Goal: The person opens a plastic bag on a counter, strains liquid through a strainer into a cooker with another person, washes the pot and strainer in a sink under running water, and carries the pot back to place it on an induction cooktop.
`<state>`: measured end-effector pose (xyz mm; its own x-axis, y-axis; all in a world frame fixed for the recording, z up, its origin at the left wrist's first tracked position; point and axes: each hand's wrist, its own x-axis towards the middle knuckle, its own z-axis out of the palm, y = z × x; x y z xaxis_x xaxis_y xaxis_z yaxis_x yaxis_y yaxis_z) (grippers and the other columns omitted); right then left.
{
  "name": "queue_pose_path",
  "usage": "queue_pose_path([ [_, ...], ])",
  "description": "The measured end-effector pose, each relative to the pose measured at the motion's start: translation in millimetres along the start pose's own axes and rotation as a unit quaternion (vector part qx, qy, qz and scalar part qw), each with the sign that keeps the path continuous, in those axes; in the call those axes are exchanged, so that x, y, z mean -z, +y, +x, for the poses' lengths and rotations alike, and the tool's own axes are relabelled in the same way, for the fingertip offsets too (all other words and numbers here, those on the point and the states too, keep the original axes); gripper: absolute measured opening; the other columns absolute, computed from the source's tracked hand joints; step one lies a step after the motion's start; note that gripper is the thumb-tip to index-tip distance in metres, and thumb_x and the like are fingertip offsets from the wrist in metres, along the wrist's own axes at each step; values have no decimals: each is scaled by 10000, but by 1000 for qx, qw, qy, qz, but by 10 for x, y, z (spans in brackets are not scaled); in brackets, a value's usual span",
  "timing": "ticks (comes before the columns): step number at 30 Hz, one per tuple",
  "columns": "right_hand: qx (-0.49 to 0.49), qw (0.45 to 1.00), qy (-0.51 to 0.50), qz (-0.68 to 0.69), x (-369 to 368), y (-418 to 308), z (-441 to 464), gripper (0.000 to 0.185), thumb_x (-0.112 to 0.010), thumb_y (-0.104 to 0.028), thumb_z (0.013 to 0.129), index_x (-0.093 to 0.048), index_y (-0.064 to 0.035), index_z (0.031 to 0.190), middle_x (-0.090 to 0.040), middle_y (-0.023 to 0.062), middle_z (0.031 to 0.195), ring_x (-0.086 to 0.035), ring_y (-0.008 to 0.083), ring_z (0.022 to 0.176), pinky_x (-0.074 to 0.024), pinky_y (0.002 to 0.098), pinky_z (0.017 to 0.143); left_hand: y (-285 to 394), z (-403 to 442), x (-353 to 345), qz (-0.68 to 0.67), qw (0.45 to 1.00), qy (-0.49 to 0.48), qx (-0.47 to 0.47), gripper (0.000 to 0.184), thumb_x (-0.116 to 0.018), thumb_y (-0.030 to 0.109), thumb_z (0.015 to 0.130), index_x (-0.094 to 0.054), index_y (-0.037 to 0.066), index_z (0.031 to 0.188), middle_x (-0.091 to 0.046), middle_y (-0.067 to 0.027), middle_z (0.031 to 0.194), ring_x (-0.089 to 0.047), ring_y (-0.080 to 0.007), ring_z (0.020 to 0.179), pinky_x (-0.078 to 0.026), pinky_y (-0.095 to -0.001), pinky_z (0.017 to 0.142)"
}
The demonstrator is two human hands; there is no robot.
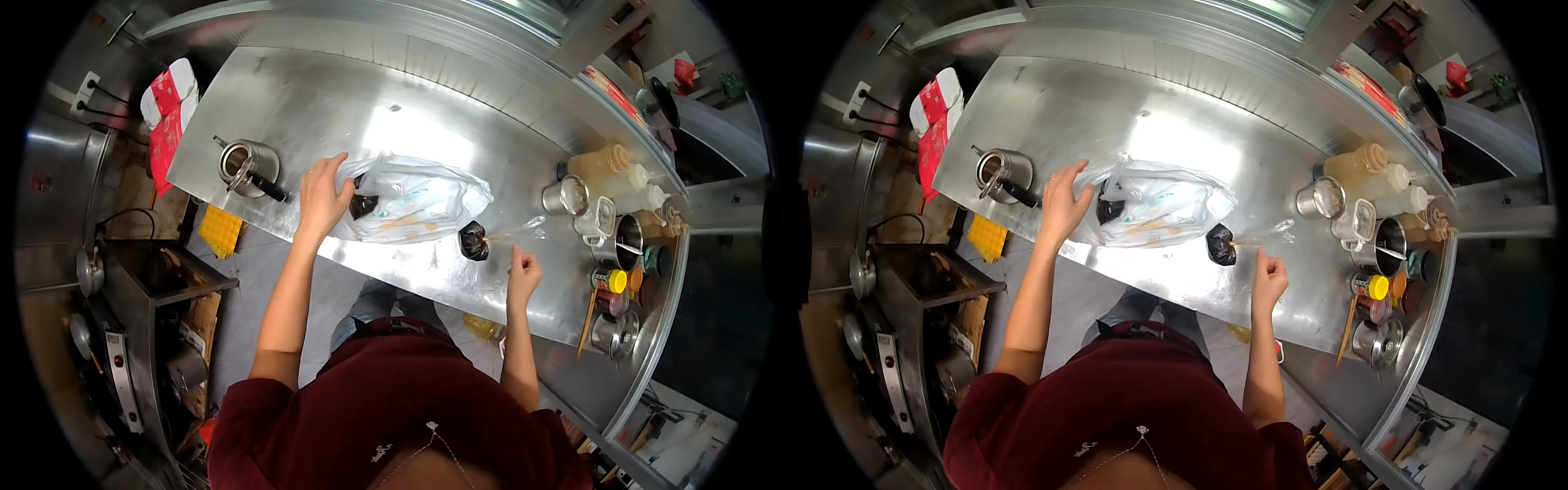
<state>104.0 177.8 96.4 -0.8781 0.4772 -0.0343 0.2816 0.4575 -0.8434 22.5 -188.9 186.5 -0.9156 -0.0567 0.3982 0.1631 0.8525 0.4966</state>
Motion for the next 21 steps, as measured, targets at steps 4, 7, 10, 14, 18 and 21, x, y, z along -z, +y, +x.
queue_pose_path([
  [4, -24, 996, -13, 81, -417, 423, 53, 230, -596, -265, 813, -579, -45, 749, -488, 10, 612, -427, 67, 473, -358, 206, 432, 390, -50, 34, -52, 995, 62, -58, 225, -575, 73, 738, -566, 30, 958, -572, -110, 835, -542, -259, 746, -419, -341, 684],
  [7, 167, 984, 10, 64, -605, 325, 171, 207, -564, -227, 837, -599, -25, 809, -515, 16, 656, -450, 65, 520, -392, 207, 482, 603, -168, -65, -191, 981, -11, -34, 216, -583, 44, 730, -563, 25, 944, -565, -109, 821, -547, -245, 719, -424, -319, 665],
  [10, -14, 980, -85, 182, -319, -281, -40, 185, -561, -138, 828, -583, 34, 762, -501, 76, 719, -470, 135, 618, -373, 253, 570, 682, -244, -90, -217, 976, -14, -20, 176, -560, 22, 762, -564, 8, 937, -559, -104, 793, -554, -196, 695, -431, -270, 624],
  [14, 44, 974, -85, 205, -44, -948, -141, 187, -552, -146, 840, -588, 27, 778, -539, 61, 676, -515, 98, 589, -411, 213, 516, 714, -356, -109, -234, 972, -13, 19, 142, -541, 17, 793, -575, -3, 930, -567, -97, 778, -552, -161, 676, -436, -253, 616],
  [18, -37, 940, -131, 312, -196, -1298, -19, 192, -553, -166, 841, -575, 24, 816, -568, 66, 690, -538, 83, 582, -435, 193, 503, 746, -409, -187, -256, 966, -39, 18, 126, -541, 31, 802, -583, -8, 915, -582, -104, 785, -558, -166, 672, -436, -251, 626],
  [21, -61, 950, -148, 269, -479, -1131, 38, 190, -545, -175, 840, -565, 14, 850, -576, 59, 712, -552, 96, 604, -443, 217, 529, 671, -390, -352, -292, 953, -84, 5, 129, -543, 37, 804, -584, -14, 915, -591, -107, 801, -564, -170, 683, -440, -255, 646],
])
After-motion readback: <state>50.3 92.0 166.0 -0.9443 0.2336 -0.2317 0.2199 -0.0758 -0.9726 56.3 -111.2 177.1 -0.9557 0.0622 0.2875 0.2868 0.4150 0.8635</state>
